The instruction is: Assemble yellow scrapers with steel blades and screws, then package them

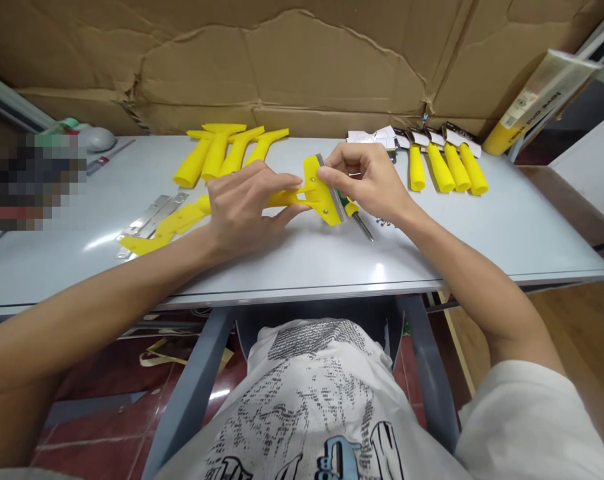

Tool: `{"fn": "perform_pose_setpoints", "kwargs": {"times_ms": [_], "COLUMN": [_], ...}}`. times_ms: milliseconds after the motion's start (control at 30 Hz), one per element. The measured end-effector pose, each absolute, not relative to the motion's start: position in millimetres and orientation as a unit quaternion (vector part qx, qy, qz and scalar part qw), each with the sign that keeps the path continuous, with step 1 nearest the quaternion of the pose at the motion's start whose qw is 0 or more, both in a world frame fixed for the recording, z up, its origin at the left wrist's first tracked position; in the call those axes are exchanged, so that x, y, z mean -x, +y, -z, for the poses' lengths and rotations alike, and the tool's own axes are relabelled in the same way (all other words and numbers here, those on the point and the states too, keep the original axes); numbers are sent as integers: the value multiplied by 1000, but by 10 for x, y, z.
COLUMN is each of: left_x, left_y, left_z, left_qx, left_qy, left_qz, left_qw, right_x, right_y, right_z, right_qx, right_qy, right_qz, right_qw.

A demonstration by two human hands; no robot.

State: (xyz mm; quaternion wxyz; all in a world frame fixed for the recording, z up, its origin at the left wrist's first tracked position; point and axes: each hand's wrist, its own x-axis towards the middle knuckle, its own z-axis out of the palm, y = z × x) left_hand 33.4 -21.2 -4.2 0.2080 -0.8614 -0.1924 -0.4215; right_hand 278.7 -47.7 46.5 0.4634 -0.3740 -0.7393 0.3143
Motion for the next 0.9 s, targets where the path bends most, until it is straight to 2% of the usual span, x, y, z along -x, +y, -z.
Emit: {"fn": "perform_pose_setpoints", "kwargs": {"times_ms": [100,200,267,367,433,500,633,800,900], "left_x": [-325,-332,-338,-328,-312,-299,-300,-310,-313], "left_y": [-196,-199,-199,-177,-157,-146,-161,-190,-195], "left_z": [57,36,17,2,-2,-6,-15,-21,-18], "left_qx": [871,880,883,886,886,886,891,892,893], "left_qy": [-192,-204,-223,-242,-246,-254,-266,-267,-266], "left_qz": [405,386,375,356,350,349,336,324,322], "left_qw": [202,185,173,173,177,172,153,166,166], "right_x": [-2820,-2948,-3139,-3551,-3823,-4015,-4095,-3994,-3962], "right_y": [-482,-465,-426,-322,-243,-185,-140,-108,-129], "right_z": [-489,-621,-746,-881,-902,-878,-792,-756,-778], "right_qx": [394,438,479,544,563,563,539,562,566], "right_qy": [-740,-759,-788,-816,-807,-794,-782,-757,-757], "right_qz": [-320,-312,-271,-174,-174,-219,-294,-292,-286], "right_qw": [441,367,276,92,-12,-70,-106,-161,-159]}}
